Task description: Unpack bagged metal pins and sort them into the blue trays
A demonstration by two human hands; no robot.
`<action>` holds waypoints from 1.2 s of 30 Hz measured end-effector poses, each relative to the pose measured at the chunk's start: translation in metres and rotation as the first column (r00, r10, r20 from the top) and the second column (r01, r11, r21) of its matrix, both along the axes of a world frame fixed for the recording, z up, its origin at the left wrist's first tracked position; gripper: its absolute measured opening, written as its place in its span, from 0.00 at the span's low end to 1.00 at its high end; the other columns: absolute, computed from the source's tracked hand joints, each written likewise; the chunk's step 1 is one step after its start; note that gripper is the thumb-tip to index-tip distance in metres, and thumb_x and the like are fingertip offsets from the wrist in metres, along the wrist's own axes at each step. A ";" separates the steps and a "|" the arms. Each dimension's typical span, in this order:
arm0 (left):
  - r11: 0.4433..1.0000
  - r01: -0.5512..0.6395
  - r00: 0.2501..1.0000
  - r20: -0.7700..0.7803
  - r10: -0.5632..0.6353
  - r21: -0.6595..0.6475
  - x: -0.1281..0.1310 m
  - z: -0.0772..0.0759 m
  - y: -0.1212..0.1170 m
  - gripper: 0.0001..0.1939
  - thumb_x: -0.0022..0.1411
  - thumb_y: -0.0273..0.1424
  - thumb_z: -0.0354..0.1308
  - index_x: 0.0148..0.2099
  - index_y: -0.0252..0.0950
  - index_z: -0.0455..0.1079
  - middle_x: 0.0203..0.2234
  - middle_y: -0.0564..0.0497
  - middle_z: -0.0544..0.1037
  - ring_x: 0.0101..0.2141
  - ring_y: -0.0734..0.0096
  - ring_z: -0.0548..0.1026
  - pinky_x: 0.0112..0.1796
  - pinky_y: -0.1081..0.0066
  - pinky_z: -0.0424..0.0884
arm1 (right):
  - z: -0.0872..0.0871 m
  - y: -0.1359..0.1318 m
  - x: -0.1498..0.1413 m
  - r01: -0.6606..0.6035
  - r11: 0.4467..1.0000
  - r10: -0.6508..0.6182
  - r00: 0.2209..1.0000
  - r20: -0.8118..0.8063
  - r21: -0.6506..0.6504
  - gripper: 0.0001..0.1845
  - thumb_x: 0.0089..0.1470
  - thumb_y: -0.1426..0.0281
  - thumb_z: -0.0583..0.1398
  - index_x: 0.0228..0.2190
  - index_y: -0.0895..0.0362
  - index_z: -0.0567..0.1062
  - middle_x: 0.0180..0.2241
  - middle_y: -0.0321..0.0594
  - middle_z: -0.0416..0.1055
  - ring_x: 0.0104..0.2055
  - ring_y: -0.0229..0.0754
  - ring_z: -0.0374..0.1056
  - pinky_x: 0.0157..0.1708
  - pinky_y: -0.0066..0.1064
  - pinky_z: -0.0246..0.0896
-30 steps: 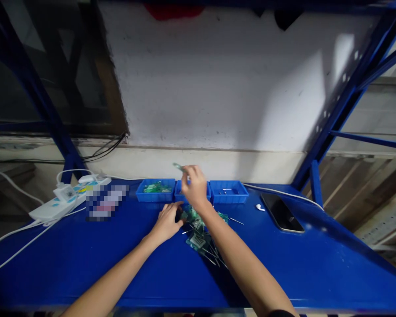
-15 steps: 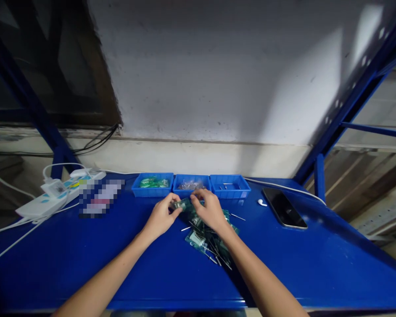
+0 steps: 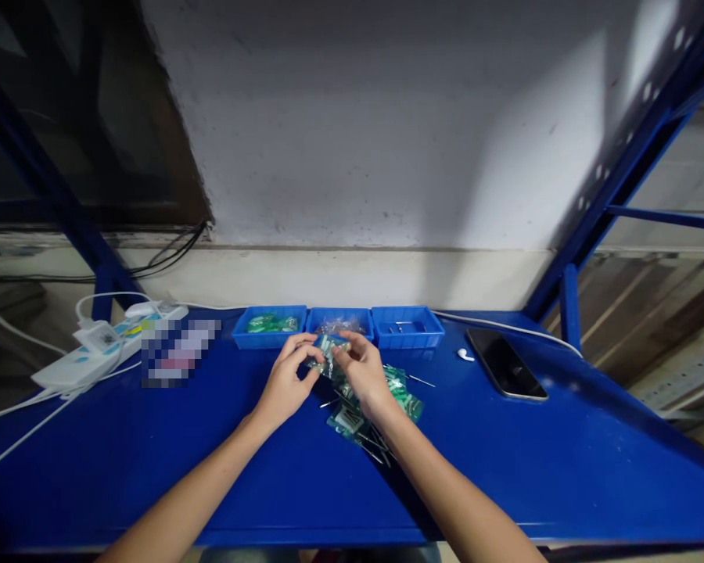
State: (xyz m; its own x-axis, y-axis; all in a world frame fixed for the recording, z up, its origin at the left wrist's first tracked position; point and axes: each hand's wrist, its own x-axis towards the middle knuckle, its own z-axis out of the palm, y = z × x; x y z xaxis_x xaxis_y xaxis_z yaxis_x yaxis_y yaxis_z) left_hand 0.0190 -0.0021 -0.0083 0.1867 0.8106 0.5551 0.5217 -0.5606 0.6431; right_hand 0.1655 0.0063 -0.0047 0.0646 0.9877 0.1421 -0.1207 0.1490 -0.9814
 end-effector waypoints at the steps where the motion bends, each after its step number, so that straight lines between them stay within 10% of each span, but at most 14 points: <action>1: 1.000 -0.005 1.000 -0.007 0.005 -0.010 0.000 -0.001 0.000 0.08 0.55 0.21 0.52 0.35 0.39 0.68 0.47 0.48 0.66 0.52 0.63 0.65 0.52 0.64 0.62 | 0.000 0.001 0.001 0.034 0.999 -0.034 0.999 0.003 0.007 0.23 0.41 0.61 0.64 0.39 0.59 0.71 0.21 0.30 0.62 0.24 0.35 0.59 0.25 0.28 0.54; 8: 0.970 -0.036 0.998 0.045 0.048 -0.242 -0.006 -0.001 0.006 0.19 0.63 0.26 0.42 0.55 0.40 0.61 0.39 0.50 0.77 0.42 0.67 0.73 0.46 0.64 0.66 | 0.002 0.004 0.008 0.178 0.974 -0.189 0.979 0.073 0.142 0.16 0.44 0.62 0.62 0.36 0.57 0.71 0.22 0.32 0.64 0.24 0.35 0.59 0.25 0.28 0.56; 30: 0.959 -0.084 0.991 -0.121 0.053 -0.269 -0.005 0.006 -0.002 0.18 0.54 0.25 0.42 0.32 0.40 0.74 0.15 0.57 0.67 0.19 0.73 0.65 0.24 0.73 0.56 | -0.001 -0.003 0.003 0.152 0.932 -0.248 0.930 0.270 0.329 0.10 0.51 0.66 0.57 0.36 0.56 0.71 0.31 0.40 0.71 0.32 0.40 0.66 0.30 0.30 0.60; 36: 0.841 0.221 0.929 0.370 -0.027 -0.494 -0.004 0.005 0.005 0.15 0.55 0.29 0.45 0.38 0.34 0.72 0.20 0.53 0.73 0.23 0.73 0.70 0.26 0.75 0.61 | 0.005 -0.013 0.002 0.048 0.800 -0.358 0.838 0.412 0.598 0.06 0.52 0.75 0.54 0.30 0.54 0.71 0.32 0.39 0.69 0.36 0.42 0.65 0.38 0.35 0.60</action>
State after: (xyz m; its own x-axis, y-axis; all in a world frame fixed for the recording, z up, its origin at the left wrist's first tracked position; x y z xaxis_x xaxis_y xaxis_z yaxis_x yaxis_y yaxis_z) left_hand 0.0146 0.0030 -0.0037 0.1877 0.9765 0.1057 0.1690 -0.1382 0.9759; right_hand 0.1679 -0.0065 0.0002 0.0240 0.6990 0.7147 0.4398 0.6346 -0.6355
